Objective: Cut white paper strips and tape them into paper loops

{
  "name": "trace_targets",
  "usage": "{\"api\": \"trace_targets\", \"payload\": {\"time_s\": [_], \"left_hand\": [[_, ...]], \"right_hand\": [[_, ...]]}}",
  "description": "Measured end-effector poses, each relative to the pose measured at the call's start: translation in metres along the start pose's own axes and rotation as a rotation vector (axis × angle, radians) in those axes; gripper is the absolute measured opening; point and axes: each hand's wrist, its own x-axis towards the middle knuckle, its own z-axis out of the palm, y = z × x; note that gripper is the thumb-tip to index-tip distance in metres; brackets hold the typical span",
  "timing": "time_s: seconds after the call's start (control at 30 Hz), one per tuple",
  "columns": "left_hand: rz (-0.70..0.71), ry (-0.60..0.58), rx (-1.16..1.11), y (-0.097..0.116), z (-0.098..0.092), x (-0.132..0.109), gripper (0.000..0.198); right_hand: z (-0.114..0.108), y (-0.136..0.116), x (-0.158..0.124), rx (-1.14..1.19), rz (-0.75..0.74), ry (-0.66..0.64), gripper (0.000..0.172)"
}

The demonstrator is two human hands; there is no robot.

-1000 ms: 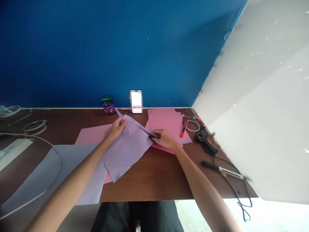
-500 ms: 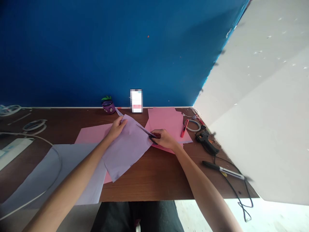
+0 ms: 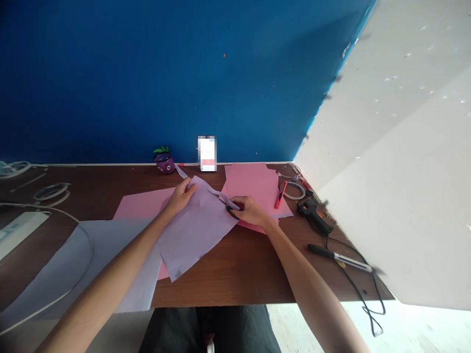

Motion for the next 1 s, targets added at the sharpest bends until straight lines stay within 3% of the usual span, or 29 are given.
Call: {"api": "trace_targets", "payload": {"time_s": [1.0], "left_hand": [[-0.056, -0.101, -0.096, 0.0096, 0.0066, -0.0051, 0.029]], "right_hand": [[-0.0004, -0.0007, 0.0000, 0.020, 0.001, 0.007, 0.025]]}}
